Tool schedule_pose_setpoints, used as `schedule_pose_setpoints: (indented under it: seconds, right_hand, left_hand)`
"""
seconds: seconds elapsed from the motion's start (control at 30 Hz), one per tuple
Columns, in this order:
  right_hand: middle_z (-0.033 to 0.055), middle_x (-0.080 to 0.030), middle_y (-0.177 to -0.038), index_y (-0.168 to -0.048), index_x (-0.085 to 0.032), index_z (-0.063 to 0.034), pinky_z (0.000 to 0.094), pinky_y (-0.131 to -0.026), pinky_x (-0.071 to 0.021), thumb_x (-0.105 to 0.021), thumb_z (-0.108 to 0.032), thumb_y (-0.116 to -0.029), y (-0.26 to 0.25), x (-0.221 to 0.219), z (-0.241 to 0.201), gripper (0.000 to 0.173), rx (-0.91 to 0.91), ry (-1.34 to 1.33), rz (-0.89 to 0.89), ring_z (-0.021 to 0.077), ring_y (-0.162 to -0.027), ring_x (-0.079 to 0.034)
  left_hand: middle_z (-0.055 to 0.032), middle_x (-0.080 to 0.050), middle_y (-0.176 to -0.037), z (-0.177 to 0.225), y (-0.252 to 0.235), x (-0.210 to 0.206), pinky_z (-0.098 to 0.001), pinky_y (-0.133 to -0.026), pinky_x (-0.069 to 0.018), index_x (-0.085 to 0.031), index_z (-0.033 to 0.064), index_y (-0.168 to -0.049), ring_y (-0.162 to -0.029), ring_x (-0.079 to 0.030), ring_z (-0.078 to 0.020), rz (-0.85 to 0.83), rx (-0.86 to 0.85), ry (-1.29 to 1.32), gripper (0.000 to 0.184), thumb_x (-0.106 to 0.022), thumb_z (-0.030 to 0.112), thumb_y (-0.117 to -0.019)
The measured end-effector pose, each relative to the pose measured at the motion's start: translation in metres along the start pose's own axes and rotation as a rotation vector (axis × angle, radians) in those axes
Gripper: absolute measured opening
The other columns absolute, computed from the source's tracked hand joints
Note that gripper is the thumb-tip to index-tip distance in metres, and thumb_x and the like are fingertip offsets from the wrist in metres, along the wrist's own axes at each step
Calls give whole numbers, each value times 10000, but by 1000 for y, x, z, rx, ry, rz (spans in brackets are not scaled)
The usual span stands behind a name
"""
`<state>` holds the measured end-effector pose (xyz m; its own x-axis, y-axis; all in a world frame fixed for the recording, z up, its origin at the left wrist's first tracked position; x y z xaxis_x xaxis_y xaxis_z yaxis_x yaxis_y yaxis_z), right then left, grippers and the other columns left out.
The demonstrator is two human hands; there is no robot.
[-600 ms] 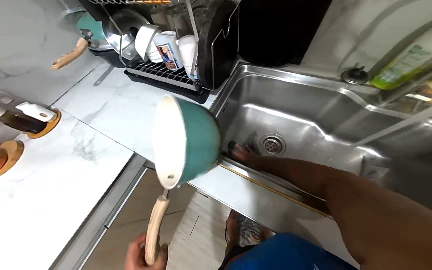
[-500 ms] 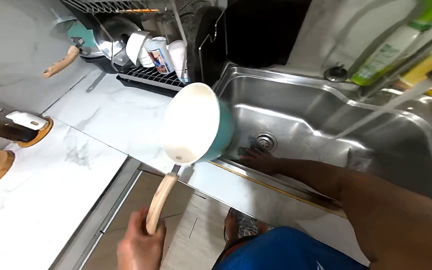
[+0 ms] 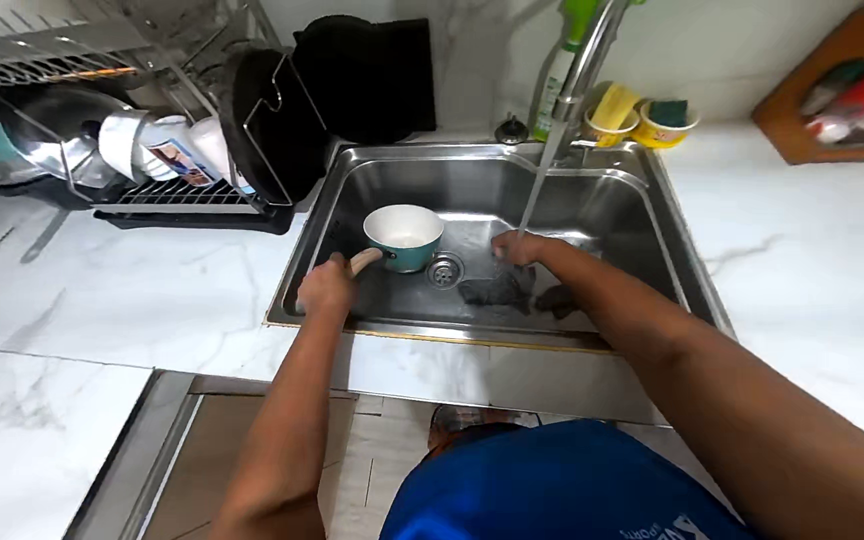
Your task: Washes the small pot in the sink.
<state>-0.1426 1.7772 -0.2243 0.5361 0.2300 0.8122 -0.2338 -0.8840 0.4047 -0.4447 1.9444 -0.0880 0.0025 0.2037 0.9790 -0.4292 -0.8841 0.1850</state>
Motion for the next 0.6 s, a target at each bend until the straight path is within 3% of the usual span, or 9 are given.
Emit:
schedule_pose_setpoints:
  seconds: [0.07, 0.13, 0.23, 0.3, 0.37, 0.47, 0.53, 0.6]
  right_hand:
    - [257, -685, -1129, -1132, -668, 61, 587, -1002, -485, -597, -34, -1007, 11, 12, -16, 172, 61, -53, 84, 406, -1101, -658]
    - [249, -689, -1076, -1086, -678, 59, 581, -964, -505, -627, -6, -975, 14, 13, -21, 139, 119, -159, 155, 397, -1034, -670]
    - [263, -671, -1138, -1121, -668, 51, 610, -980, -490, -700, 7, -917, 25, 22, -29, 210, 80, -218, 177, 421, -1100, -646]
    - [273, -654, -1200, -1163, -657, 42, 624, -1007, -471, -748, -44, -905, 28, 29, -32, 287, 43, -255, 213, 433, -1158, -622]
    - [279, -645, -1241, -1216, -646, 35, 632, -1040, -457, -738, -130, -947, 32, 39, -33, 329, -35, -321, 279, 444, -1200, -609]
    - [274, -656, -1259, -1247, -650, 43, 596, -1068, -459, -634, -145, -1016, 50, 57, -31, 298, -172, -511, 456, 420, -1214, -619]
    - [287, -635, -1302, -1319, -619, 37, 576, -1083, -451, -575, -113, -1045, 68, 62, -33, 316, -260, -654, 539, 422, -1240, -607]
    - [283, -639, -1296, -1357, -612, -1, 587, -1023, -486, -543, -78, -1044, 88, 61, -52, 330, -274, -732, 601, 425, -1190, -630]
  left_hand:
    - [-286, -692, -1118, 2, -11, -12, -692, -836, -522, -624, 65, -1268, -1070, -671, -501, 32, 0, 14, 290, -625, 186, -1003]
    - [-298, -687, -1127, -1, -24, -27, -700, -838, -521, -584, 64, -1326, -1073, -668, -514, 32, -1, 8, 336, -615, 162, -1006]
    - [-304, -664, -1202, -5, -37, -46, -692, -935, -487, -541, 30, -1382, -1170, -626, -510, -48, 32, -115, 408, -623, 166, -1006]
    - [-277, -653, -1268, -9, -37, -58, -678, -984, -467, -606, 11, -1322, -1229, -600, -480, -106, 61, -222, 366, -622, 204, -1011]
    - [-279, -601, -1352, 7, -33, -58, -677, -999, -451, -661, -3, -1263, -1299, -536, -486, -107, 36, -251, 360, -646, 243, -1001]
    - [-334, -532, -1413, 90, -20, -55, -688, -1050, -428, -585, -64, -1360, -1346, -483, -518, -75, -206, 56, 573, -656, 381, -1006]
    - [-311, -579, -1367, 159, 3, -78, -597, -1055, -473, -507, -56, -1432, -1273, -577, -441, -300, -279, 461, 633, -434, 475, -1095]
    - [-278, -575, -1362, 209, 23, -114, -542, -928, -543, -428, 49, -1512, -1145, -630, -390, -642, -142, 1027, 764, -223, 641, -1074]
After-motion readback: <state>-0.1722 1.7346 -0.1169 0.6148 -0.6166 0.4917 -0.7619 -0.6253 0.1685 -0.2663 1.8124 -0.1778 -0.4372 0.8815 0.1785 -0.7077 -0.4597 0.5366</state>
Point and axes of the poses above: each hand's wrist, its own y-axis away from the middle knuckle, its own x-axis out of the back of the hand, z = x × y, the point moved 9 cm from there along -y, towards the middle knuckle
